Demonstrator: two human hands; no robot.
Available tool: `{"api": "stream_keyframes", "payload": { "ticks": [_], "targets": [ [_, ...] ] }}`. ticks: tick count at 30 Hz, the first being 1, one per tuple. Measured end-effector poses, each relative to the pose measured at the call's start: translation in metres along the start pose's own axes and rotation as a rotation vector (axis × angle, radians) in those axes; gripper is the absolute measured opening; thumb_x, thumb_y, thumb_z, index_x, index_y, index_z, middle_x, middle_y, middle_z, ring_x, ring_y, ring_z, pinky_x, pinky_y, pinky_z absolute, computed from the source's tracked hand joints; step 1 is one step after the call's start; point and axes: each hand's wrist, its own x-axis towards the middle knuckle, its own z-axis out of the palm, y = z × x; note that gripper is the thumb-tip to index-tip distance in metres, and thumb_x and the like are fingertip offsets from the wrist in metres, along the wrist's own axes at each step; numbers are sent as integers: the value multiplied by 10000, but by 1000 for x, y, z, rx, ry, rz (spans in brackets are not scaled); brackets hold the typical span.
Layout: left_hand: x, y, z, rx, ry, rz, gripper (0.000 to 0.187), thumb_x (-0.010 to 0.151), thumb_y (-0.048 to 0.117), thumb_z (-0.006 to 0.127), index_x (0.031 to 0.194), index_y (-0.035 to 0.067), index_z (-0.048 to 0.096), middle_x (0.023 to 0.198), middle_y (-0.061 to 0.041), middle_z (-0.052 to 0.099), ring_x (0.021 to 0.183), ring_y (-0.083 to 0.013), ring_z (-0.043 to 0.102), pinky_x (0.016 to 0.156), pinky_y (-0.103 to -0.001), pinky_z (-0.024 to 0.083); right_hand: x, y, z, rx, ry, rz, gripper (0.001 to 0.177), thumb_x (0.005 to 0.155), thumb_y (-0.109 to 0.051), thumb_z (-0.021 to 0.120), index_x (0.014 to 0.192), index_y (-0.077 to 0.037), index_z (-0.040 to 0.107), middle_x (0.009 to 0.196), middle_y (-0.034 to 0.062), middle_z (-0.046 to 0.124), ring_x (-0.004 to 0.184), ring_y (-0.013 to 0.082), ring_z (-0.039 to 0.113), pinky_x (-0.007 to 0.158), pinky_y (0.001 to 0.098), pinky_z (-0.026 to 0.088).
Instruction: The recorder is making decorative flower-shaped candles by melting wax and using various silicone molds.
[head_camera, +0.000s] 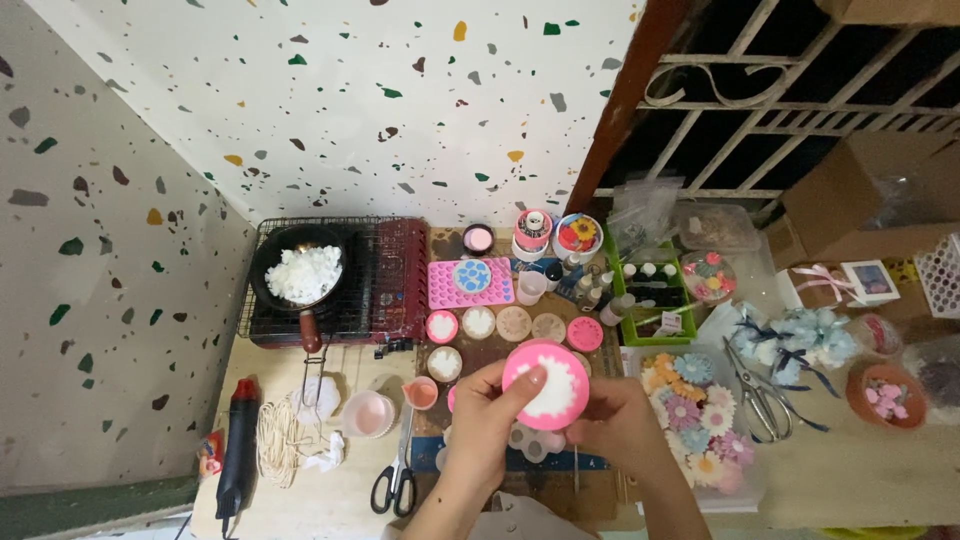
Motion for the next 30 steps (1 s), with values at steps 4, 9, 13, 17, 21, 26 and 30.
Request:
{"api": "stream_keyframes", "payload": {
  "ticks": [4,9,13,17,21,26,30],
  "targets": [
    [3,14,-12,162,-94,30,272,865,197,792,1031,-17,774,887,-35,754,791,-86,657,710,-248,520,-8,0,2,-141,-11,35,292,805,-208,878,936,46,816,723,34,727,624,97,636,541,261,518],
    [0,25,-17,359,-246,-100,274,911,240,761,1022,-10,777,866,-25,729,785,-73,628,680,-243,489,-17,-4,-3,11,-166,102,371,819,-276,840,982,54,793,754,33,715,633,104,639,544,261,502],
    [7,13,-18,-25,-247,-318,320,859,227,756,1100,16,737,977,-43,776,896,-124,727,799,-275,571,-15,-10,-3,66,-287,-42,438,842,-335,851,1012,57,753,865,55,742,737,128,707,642,293,584],
    [8,12,-12,-94,-201,-421,336,889,255,741,1132,25,716,1020,-33,771,923,-127,728,817,-299,582,-12,2,-6,78,-260,-116,419,853,-315,848,1012,61,750,872,56,739,754,128,713,649,293,590],
    [6,13,1,-20,-175,-187,333,929,273,715,1113,-3,743,963,-51,767,845,-120,705,754,-268,548,-3,10,-6,-9,-32,-72,346,789,-231,851,969,52,769,812,55,766,707,116,717,605,274,589],
    [10,10,-6,101,-105,-54,291,884,232,736,1099,38,753,953,14,756,855,-60,680,779,-224,529,-10,-7,1,-84,46,64,326,712,-171,899,923,51,790,770,57,769,676,111,703,594,270,584],
    [19,6,-24,244,-221,15,297,996,259,740,1006,-38,749,873,0,675,800,-63,562,695,-245,450,-13,-3,-6,-89,-76,66,324,747,-197,905,923,55,806,767,59,752,673,101,670,594,266,550]
  ]
}}
